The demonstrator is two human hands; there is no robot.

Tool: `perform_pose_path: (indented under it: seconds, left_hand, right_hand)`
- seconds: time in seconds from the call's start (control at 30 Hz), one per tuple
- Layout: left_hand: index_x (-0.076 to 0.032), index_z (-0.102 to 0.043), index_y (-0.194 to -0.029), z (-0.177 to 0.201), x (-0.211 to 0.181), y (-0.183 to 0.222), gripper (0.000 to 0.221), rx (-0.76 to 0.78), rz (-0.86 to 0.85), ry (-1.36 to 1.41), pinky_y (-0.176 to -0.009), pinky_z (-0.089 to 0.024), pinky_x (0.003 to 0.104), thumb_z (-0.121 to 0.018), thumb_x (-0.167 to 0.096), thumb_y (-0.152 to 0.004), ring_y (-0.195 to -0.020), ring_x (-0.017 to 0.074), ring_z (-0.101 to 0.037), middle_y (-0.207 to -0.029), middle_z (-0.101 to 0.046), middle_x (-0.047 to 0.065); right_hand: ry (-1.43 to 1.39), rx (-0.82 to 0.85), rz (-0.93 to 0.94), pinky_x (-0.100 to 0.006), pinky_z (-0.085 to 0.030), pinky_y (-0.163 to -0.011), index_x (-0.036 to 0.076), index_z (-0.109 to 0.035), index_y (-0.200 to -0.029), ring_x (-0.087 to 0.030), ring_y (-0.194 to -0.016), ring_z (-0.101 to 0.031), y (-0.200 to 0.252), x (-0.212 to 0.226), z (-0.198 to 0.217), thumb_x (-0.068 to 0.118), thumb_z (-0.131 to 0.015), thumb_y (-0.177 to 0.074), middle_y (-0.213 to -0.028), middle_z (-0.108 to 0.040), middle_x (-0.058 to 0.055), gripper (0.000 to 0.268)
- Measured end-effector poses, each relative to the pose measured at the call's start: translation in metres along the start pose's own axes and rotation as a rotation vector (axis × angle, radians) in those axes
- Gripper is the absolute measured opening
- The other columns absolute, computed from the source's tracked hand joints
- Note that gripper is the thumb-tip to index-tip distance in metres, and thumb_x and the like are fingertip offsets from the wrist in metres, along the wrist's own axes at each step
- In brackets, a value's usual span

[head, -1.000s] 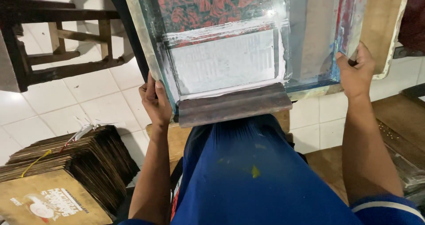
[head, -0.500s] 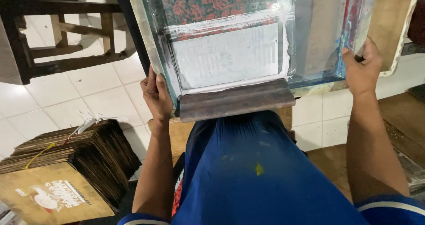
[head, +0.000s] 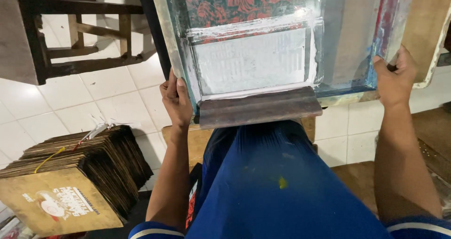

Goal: Manually screen printing a white design onto black t-shirts using a squeegee and screen frame.

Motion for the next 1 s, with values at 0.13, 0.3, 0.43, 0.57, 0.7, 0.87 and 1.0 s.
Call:
perform_pose_path:
  seconds: [0.13,0.3,0.43,0.57,0.7,0.87,1.0]
  left_hand:
    - [-0.014,-0.052,-0.153,0.002,-0.001,0.000,0.054,-0.005,0.072,-0.066,-0.088,-0.046,0.033,-0.048,-0.045,-0.108,-0.103,0.0178,-0.049,-0.100,-0.044,0.003]
    - [-0.014,-0.049,-0.155,0.000,0.012,0.000,0.053,0.019,0.019,-0.065,-0.086,-0.047,0.035,-0.047,-0.042,-0.111,-0.104,0.0196,-0.047,-0.100,-0.045,0.003]
    - [-0.018,-0.050,-0.154,-0.001,0.018,0.001,0.048,-0.001,-0.050,-0.053,-0.087,-0.047,0.035,-0.048,-0.040,-0.112,-0.104,0.0204,-0.045,-0.099,-0.047,0.003]
    - [-0.017,-0.052,-0.153,0.000,0.012,0.000,0.044,-0.001,-0.097,-0.055,-0.092,-0.047,0.033,-0.048,-0.035,-0.112,-0.105,0.0204,-0.044,-0.098,-0.054,0.001]
    - [-0.018,-0.052,-0.152,0.001,0.007,-0.001,0.046,0.013,-0.066,-0.074,-0.091,-0.047,0.031,-0.046,-0.039,-0.112,-0.104,0.0202,-0.044,-0.092,-0.056,-0.001]
    - [-0.017,-0.052,-0.152,-0.002,0.016,-0.001,0.047,0.001,-0.076,-0.057,-0.091,-0.047,0.031,-0.048,-0.040,-0.112,-0.105,0.0200,-0.042,-0.092,-0.056,-0.002]
    - [-0.014,-0.052,-0.152,-0.002,0.018,-0.001,0.047,-0.002,-0.077,-0.038,-0.093,-0.046,0.030,-0.049,-0.037,-0.111,-0.103,0.0196,-0.042,-0.093,-0.053,0.000]
  right_hand:
    - [0.090,-0.006,0.009,-0.031,-0.031,-0.071,0.010,-0.050,-0.101,-0.011,-0.082,-0.036,-0.002,-0.013,0.001,-0.004,-0.072,-0.117,-0.088,-0.038,0.004,0.030]
    - [0.087,0.000,0.030,-0.033,-0.026,-0.073,0.014,-0.027,-0.088,-0.013,-0.083,-0.028,0.002,-0.003,0.003,-0.010,-0.071,-0.118,-0.088,-0.025,0.004,0.059]
    - [0.127,-0.006,-0.202,-0.033,-0.032,-0.040,0.015,-0.040,-0.101,-0.010,-0.070,-0.032,0.003,-0.003,0.000,0.009,-0.067,-0.122,-0.085,-0.030,0.004,0.035]
    - [0.043,0.016,-0.019,-0.028,-0.043,-0.086,0.010,-0.056,-0.120,-0.010,-0.096,-0.050,-0.005,-0.026,0.001,-0.002,-0.066,-0.116,-0.106,-0.054,0.001,0.017]
    - [-0.029,0.027,0.016,-0.027,-0.048,-0.098,0.009,-0.060,-0.134,-0.011,-0.109,-0.057,-0.006,-0.020,-0.001,-0.006,-0.062,-0.111,-0.119,-0.062,-0.001,0.027]
    - [0.022,0.034,0.065,-0.030,-0.047,-0.095,0.006,-0.060,-0.131,-0.012,-0.105,-0.053,-0.006,-0.024,0.001,-0.010,-0.065,-0.115,-0.114,-0.058,-0.001,0.023]
    - [-0.037,0.051,0.113,-0.029,-0.048,-0.102,0.002,-0.060,-0.140,-0.015,-0.111,-0.058,-0.004,-0.017,-0.003,-0.012,-0.060,-0.111,-0.122,-0.064,-0.006,0.032]
Point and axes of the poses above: each hand's wrist, its own y-axis away from the middle knuckle, its own z-axis out of the back of the hand, x = y × z, the point moved 3 cm from there along -y, towards the middle knuckle
